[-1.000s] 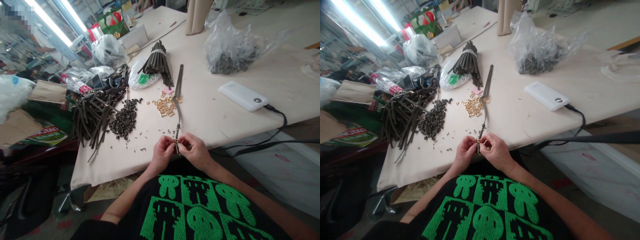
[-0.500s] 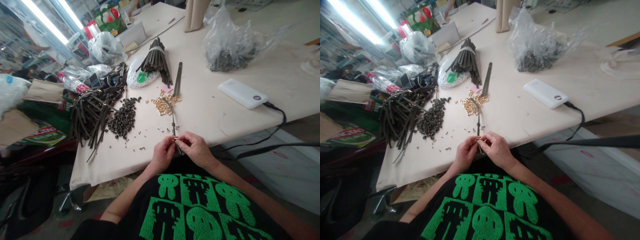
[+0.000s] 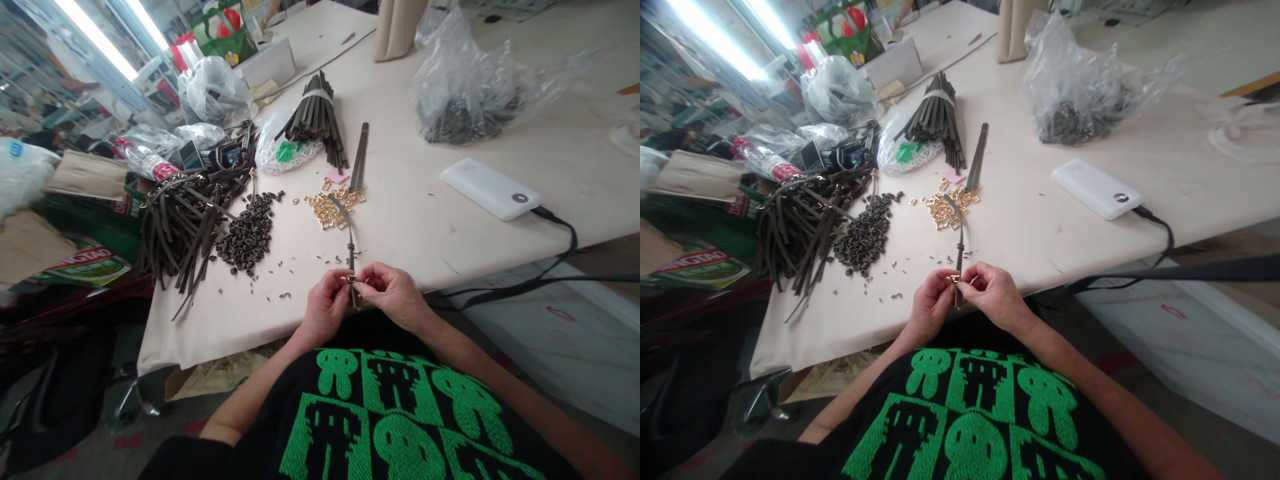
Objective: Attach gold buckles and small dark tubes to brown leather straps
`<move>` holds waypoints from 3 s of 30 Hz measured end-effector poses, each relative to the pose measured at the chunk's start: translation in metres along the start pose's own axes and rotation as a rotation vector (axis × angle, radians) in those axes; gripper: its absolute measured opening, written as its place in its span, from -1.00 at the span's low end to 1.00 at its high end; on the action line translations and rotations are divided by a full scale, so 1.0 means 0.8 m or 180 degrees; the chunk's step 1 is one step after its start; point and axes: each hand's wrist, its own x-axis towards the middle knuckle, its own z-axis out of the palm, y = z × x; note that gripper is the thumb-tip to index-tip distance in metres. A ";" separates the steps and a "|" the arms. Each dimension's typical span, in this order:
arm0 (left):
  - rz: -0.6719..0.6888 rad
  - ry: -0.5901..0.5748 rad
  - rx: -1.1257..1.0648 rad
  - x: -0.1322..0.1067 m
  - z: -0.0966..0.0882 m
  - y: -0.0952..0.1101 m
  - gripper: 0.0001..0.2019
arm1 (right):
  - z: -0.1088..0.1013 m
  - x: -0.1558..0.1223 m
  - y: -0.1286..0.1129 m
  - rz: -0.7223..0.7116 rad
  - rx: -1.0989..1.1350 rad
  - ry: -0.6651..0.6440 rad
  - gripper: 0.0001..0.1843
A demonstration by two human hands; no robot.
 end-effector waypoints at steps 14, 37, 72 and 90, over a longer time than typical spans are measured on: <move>0.0466 -0.0044 0.0747 0.003 -0.004 -0.001 -0.67 | -0.004 0.006 -0.005 0.0110 0.0037 -0.0309 -0.84; -0.0229 -0.0299 -0.0417 0.003 -0.011 0.005 -0.63 | -0.012 0.018 -0.004 0.0495 0.0799 -0.0745 -0.78; -0.0255 -0.0352 -0.0340 0.006 -0.012 0.012 -0.65 | -0.015 0.025 -0.014 0.0287 0.0836 -0.1246 -0.80; -0.0330 0.0170 -0.0370 0.010 0.001 0.010 -0.82 | 0.010 -0.017 0.008 -0.1306 -0.0886 0.0043 -0.81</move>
